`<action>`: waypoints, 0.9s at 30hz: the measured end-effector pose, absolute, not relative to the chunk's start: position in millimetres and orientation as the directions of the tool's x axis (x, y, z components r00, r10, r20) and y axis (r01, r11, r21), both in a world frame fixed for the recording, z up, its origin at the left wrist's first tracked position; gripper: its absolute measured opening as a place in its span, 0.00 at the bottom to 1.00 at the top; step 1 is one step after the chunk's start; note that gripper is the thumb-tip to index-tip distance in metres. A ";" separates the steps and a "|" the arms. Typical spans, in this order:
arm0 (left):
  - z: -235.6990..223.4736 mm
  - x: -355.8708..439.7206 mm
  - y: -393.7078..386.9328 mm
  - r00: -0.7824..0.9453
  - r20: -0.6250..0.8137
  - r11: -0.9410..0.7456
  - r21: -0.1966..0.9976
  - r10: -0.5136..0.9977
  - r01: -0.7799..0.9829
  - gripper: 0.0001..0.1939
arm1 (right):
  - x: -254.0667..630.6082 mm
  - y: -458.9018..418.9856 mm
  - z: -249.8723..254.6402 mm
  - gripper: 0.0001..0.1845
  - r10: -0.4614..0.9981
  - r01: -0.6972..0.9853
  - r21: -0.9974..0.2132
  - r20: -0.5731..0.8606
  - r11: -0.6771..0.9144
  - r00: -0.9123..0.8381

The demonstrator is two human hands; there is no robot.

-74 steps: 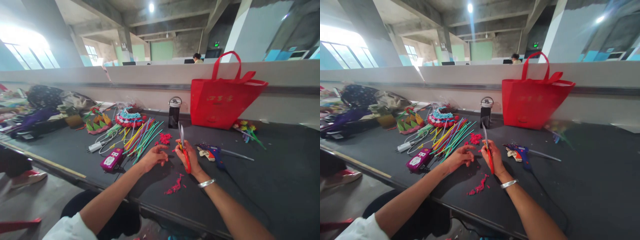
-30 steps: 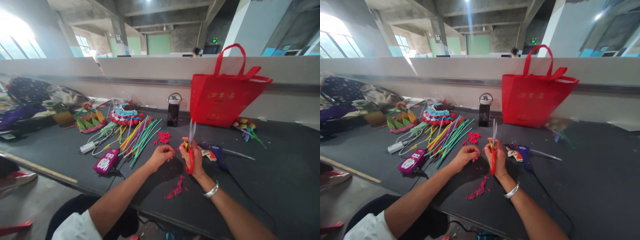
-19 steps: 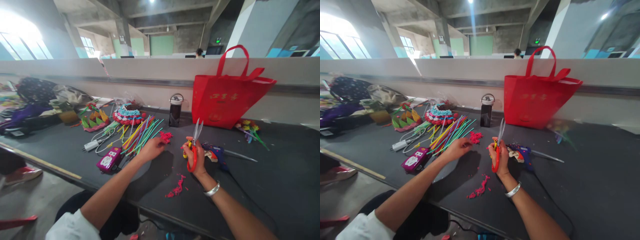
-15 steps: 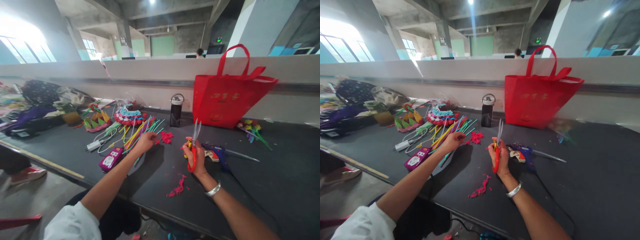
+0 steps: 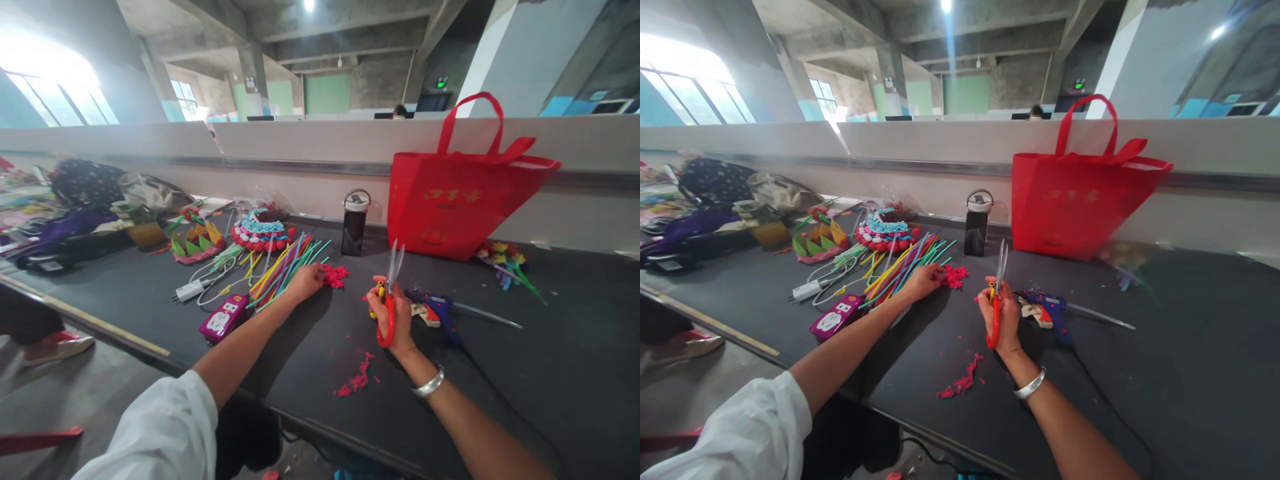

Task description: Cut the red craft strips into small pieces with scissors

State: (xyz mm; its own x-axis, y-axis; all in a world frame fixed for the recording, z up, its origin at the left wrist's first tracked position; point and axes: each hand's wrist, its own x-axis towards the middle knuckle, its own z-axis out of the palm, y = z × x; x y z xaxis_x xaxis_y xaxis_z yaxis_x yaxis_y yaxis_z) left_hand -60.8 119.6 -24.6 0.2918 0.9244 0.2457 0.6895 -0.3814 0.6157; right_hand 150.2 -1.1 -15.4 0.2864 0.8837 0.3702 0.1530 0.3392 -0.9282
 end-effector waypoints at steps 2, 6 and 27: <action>-23.1 -58.2 124.3 0.310 0.257 -0.402 0.633 0.915 0.661 0.18 | 150.0 -1.1 -15.3 0.17 0.882 0.157 -0.927 0.374 0.342 0.286; -15.0 -52.8 124.5 0.395 0.276 -0.474 0.641 0.876 0.604 0.18 | 151.6 -0.4 -17.1 0.18 0.883 0.163 -0.925 0.377 0.343 0.279; 4.7 -60.9 128.0 0.524 0.218 -0.563 0.426 0.824 0.708 0.08 | 151.7 0.8 -15.9 0.17 0.869 0.189 -0.912 0.405 0.363 0.284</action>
